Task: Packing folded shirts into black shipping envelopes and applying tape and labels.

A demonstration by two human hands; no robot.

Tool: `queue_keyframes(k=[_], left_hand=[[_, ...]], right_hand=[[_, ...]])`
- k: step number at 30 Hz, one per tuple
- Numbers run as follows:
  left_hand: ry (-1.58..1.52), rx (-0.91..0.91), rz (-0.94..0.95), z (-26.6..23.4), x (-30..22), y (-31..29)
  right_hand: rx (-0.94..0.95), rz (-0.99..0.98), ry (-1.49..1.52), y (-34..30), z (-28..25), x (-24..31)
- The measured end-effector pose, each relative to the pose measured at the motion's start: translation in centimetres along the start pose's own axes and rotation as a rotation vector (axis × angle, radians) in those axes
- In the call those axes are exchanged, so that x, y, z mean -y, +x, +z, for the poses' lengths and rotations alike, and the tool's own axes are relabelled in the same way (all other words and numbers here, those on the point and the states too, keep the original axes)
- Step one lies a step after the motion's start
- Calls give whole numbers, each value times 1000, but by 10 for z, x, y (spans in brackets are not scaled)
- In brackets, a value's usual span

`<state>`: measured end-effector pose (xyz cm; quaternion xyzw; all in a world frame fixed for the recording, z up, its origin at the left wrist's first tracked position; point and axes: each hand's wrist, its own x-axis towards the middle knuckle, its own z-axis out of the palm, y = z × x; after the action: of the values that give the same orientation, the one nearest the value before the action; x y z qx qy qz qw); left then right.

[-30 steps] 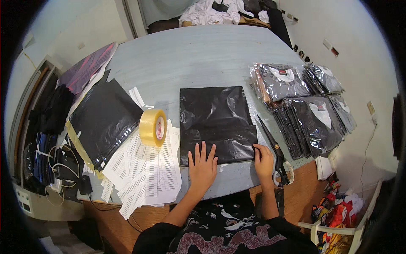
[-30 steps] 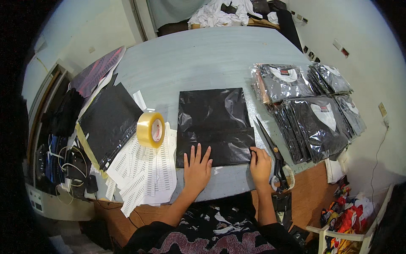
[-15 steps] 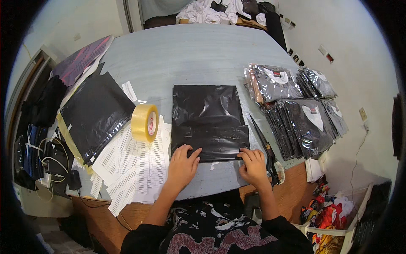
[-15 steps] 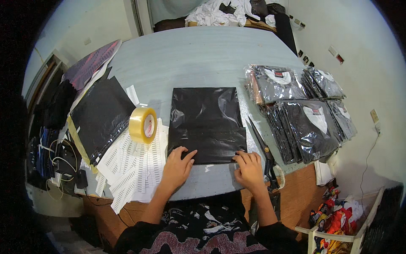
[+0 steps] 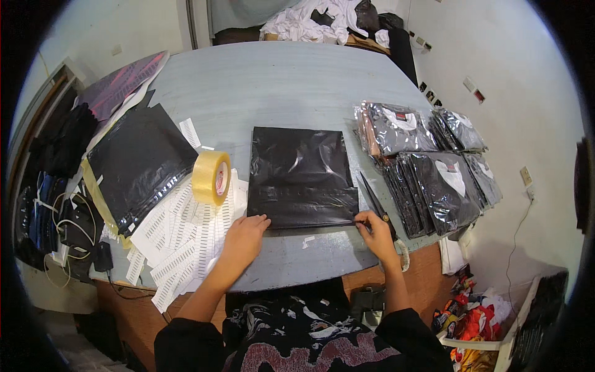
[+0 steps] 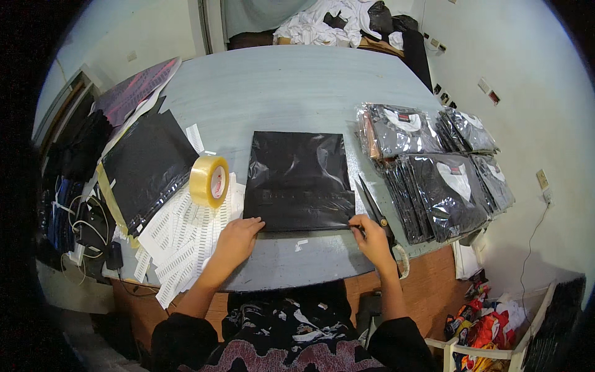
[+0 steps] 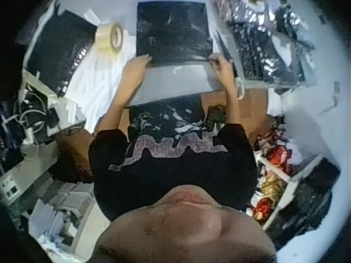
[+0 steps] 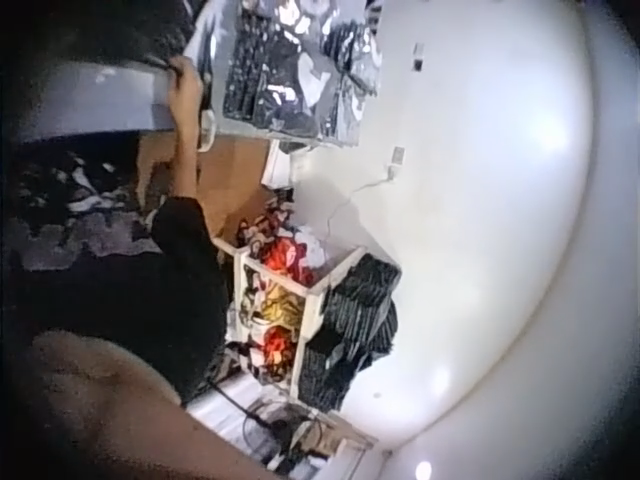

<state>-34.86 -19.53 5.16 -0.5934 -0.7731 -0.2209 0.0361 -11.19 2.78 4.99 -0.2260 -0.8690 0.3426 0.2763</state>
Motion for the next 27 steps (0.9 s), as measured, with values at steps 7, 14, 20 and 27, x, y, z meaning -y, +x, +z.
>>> queue_keyframes(k=[7,14,20,27], left_hand=[[-180,419,-90,-42,12,18],[-507,457,-194,-103,-11,12],[-1111,105,-544,-49,12,47],[-483,-169,-576,41,32,47]], right_hand=[[66,34,63,2,-21,13],[139,72,321,-14,-80,43],[-93,261,642,37,-37,10],[-458,238,-145,32,40,-19]])
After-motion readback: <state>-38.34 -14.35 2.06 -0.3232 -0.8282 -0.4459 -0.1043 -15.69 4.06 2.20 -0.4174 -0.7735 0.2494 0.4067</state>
